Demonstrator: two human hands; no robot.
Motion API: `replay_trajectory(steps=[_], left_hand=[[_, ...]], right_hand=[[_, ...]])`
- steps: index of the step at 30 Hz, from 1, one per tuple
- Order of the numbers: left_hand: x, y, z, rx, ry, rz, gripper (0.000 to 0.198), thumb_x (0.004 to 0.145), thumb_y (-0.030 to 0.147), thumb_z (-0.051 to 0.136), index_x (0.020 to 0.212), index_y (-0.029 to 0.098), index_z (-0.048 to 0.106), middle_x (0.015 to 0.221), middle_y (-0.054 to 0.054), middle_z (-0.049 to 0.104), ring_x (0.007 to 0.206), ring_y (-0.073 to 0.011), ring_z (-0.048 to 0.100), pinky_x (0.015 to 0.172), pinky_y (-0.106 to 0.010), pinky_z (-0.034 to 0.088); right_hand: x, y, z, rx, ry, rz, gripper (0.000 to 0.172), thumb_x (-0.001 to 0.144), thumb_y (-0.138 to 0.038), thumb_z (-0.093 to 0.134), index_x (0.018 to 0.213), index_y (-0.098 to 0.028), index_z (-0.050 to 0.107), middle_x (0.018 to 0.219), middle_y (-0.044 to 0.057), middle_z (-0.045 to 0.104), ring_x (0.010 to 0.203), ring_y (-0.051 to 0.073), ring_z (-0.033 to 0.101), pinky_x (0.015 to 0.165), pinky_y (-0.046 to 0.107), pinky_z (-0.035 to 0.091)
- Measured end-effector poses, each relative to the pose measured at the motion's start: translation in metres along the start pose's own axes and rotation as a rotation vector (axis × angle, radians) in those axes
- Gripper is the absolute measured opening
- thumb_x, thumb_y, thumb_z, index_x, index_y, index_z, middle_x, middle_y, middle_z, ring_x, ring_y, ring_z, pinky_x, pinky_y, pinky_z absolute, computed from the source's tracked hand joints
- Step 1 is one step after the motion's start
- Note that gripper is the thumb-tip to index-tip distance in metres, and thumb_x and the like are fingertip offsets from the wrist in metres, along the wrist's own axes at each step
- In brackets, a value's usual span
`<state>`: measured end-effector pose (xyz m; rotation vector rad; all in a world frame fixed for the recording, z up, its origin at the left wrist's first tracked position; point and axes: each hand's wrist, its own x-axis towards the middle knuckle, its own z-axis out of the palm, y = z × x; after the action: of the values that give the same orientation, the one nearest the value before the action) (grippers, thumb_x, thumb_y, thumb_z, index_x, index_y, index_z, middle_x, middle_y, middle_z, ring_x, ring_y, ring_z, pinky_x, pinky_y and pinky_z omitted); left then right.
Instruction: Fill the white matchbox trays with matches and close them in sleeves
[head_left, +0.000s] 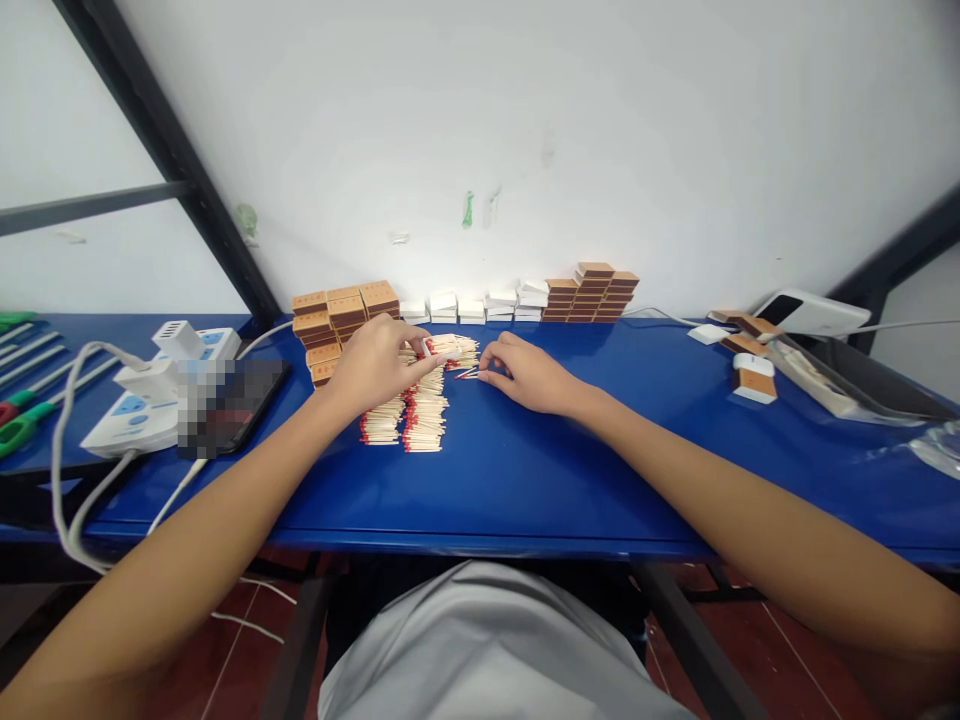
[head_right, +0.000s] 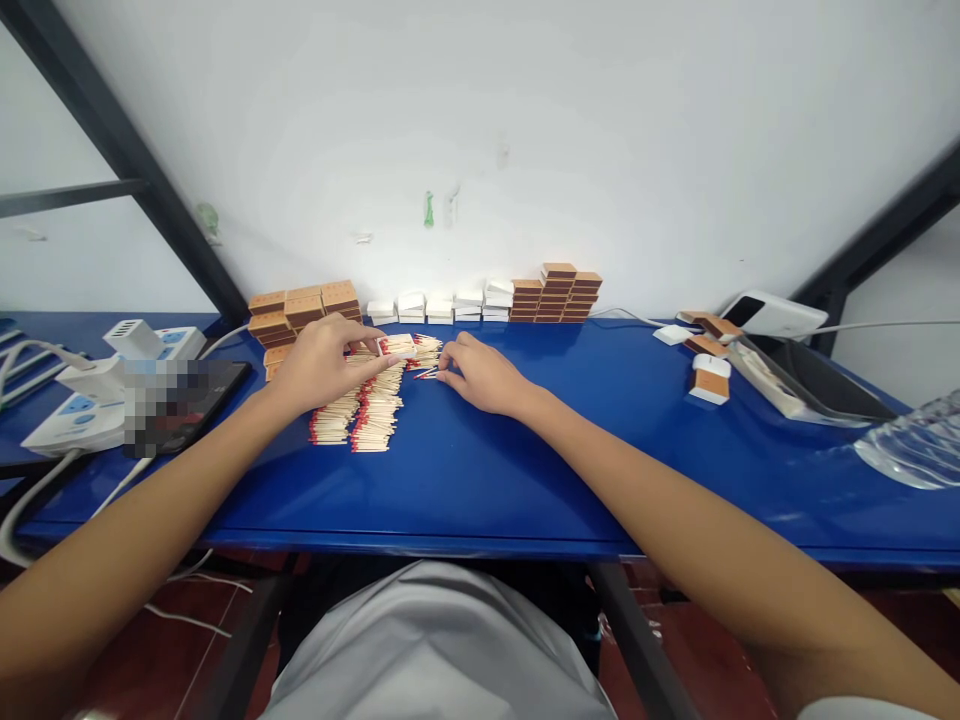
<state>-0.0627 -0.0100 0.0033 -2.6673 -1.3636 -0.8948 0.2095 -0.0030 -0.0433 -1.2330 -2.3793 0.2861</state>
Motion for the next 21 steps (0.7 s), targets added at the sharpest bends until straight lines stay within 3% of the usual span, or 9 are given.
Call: replay_trajectory(steps=[8, 16, 21], left_hand=[[0.0, 0.002, 0.0, 0.01, -0.02, 0.033, 0.038, 0.094, 0.059, 0.07, 0.092, 0.022, 0.081, 0.092, -0.008, 0.081, 0.09, -0.0286, 0.067, 0.081, -0.04, 0.048], [-0.004, 0.003, 0.009, -0.004, -0.043, 0.09, 0.038, 0.094, 0.059, 0.071, 0.097, 0.022, 0.08, 0.089, -0.007, 0.079, 0.09, -0.028, 0.068, 0.08, -0.039, 0.048], [-0.006, 0.014, 0.013, -0.084, -0.065, 0.16, 0.036, 0.094, 0.058, 0.072, 0.093, 0.023, 0.08, 0.084, -0.006, 0.077, 0.087, -0.0257, 0.067, 0.076, -0.037, 0.047]], right_hand=[[0.0, -0.002, -0.003, -0.032, -0.058, 0.016, 0.011, 0.104, -0.025, 0.057, 0.1, -0.019, 0.065, 0.108, 0.009, 0.061, 0.087, 0.021, 0.06, 0.082, 0.035, 0.046], [-0.006, -0.022, -0.018, -0.044, 0.158, -0.08, 0.011, 0.108, -0.028, 0.052, 0.105, -0.022, 0.061, 0.111, 0.01, 0.06, 0.097, 0.025, 0.06, 0.086, 0.037, 0.046], [-0.007, -0.032, -0.011, -0.058, 0.161, -0.103, 0.01, 0.108, -0.028, 0.052, 0.106, -0.023, 0.06, 0.113, 0.011, 0.06, 0.099, 0.026, 0.061, 0.084, 0.036, 0.046]])
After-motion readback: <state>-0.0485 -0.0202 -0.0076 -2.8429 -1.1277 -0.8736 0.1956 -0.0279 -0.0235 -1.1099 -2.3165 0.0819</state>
